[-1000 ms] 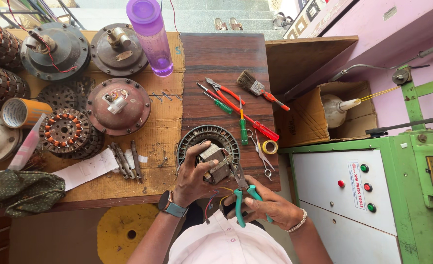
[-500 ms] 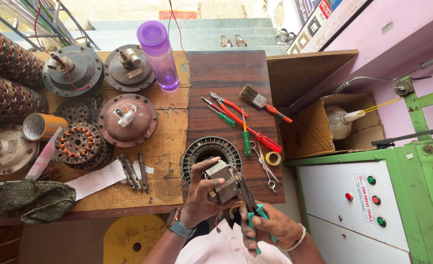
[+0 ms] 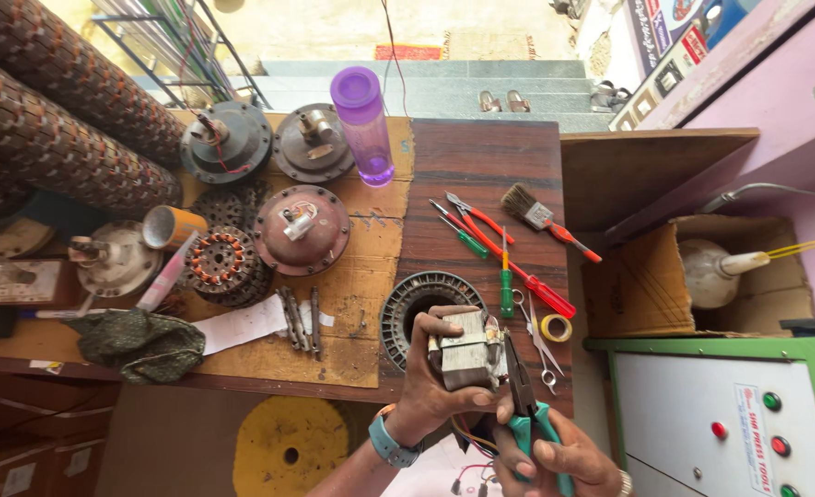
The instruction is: The person uses pliers and a screwdriver to strip insulation and adjust wires on a small electrical motor component. The person repeatedly cuts and twists wires while holding the motor part over a workbench cluttered with tools and other motor parts.
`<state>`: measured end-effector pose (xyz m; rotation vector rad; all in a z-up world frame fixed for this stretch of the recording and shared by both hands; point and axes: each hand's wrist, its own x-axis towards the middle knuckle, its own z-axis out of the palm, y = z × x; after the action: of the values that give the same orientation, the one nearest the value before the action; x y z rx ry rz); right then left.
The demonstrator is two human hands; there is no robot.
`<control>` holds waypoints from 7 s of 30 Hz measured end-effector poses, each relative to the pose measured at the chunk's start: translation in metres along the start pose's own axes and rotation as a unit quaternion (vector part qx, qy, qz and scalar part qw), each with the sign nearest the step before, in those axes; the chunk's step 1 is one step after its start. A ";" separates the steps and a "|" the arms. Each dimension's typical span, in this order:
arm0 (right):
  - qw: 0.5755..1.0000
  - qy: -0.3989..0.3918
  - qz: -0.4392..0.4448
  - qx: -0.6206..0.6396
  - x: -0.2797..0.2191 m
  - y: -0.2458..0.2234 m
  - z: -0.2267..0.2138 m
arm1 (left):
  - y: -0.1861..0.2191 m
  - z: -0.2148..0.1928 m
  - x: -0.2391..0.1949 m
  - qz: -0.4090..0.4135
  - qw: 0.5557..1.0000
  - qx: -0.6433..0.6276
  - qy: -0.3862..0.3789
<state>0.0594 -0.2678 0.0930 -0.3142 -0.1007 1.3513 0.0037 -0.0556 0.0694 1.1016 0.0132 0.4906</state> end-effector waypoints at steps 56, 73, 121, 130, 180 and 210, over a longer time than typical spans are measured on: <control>0.670 0.286 -0.044 -0.684 0.046 -0.002 0.022 | 0.023 -0.019 -0.019 0.218 0.815 0.534 -0.064; 0.936 0.117 0.090 -0.320 0.007 -0.013 0.016 | 0.026 -0.019 -0.010 0.214 0.908 0.337 -0.124; 0.971 -0.163 0.002 0.173 0.011 0.051 -0.015 | 0.008 0.023 0.022 0.140 0.979 -0.115 -0.098; 0.932 0.161 0.175 -0.273 0.007 -0.025 0.035 | 0.030 -0.009 0.032 0.057 0.997 -0.005 0.053; 0.779 0.197 0.091 -0.589 0.012 -0.010 0.036 | 0.037 -0.003 0.034 0.232 0.801 0.546 -0.083; 0.989 -0.079 -0.086 -0.090 0.004 0.030 -0.014 | 0.054 0.011 0.024 0.213 0.833 0.477 -0.181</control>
<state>0.0356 -0.2605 0.0705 -0.3415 -0.3751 1.1953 0.0077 -0.0365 0.1267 2.2041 -0.3658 0.6883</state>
